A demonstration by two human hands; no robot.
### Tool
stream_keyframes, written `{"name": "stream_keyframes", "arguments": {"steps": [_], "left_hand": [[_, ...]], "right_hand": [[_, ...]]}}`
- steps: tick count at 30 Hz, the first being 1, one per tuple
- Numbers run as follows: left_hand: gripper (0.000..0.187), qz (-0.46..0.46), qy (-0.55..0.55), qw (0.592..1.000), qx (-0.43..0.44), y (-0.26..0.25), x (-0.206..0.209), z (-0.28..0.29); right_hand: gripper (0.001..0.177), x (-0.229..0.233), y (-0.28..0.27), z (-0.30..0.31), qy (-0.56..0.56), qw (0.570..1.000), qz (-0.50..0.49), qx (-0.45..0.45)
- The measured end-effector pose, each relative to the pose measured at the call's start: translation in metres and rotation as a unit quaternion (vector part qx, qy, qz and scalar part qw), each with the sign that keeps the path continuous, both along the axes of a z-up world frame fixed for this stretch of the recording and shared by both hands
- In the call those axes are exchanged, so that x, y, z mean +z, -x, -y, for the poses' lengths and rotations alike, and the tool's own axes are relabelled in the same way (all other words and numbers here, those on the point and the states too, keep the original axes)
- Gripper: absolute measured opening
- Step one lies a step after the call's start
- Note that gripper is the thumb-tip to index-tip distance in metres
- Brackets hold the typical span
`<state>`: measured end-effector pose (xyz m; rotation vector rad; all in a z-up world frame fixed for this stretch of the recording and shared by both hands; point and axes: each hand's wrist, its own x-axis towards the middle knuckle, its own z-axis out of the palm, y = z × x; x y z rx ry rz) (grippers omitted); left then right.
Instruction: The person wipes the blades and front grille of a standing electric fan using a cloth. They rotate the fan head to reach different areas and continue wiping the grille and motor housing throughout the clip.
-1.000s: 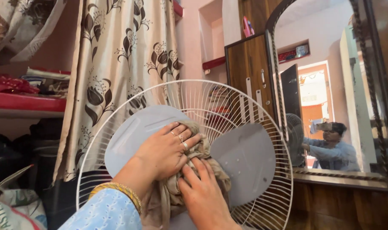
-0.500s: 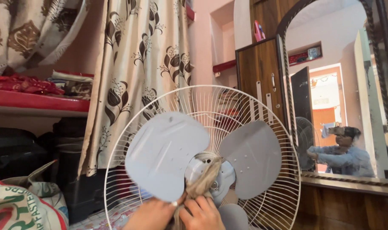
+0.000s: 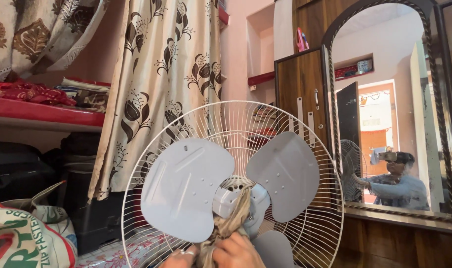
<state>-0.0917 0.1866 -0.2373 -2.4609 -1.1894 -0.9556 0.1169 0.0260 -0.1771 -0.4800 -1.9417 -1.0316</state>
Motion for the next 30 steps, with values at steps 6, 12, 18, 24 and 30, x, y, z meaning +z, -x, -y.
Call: {"name": "stream_keyframes", "arguments": {"steps": [6,12,18,24,30], "left_hand": [[0.033,0.335,-0.035,0.941,0.041,0.027,0.073,0.122],[0.043,0.469,-0.179,0.863,-0.052,0.017,0.195,0.194],[0.067,0.132,-0.348,0.925,0.073,0.011,0.211,0.167],[0.067,0.096,-0.41,0.907,0.013,0.017,0.158,0.134],[0.091,0.053,-0.407,0.91,-0.052,0.023,0.145,0.13]], "right_hand": [[0.029,0.032,0.026,0.047,-0.071,0.991,-0.117,0.002],[0.046,0.127,0.057,0.061,-0.054,0.969,-0.213,-0.111],[0.061,0.158,0.058,0.052,-0.035,0.962,-0.042,-0.269],[0.067,0.136,0.05,0.038,-0.088,0.97,0.011,-0.226],[0.057,0.128,0.035,0.036,-0.034,0.991,-0.009,-0.131]]}}
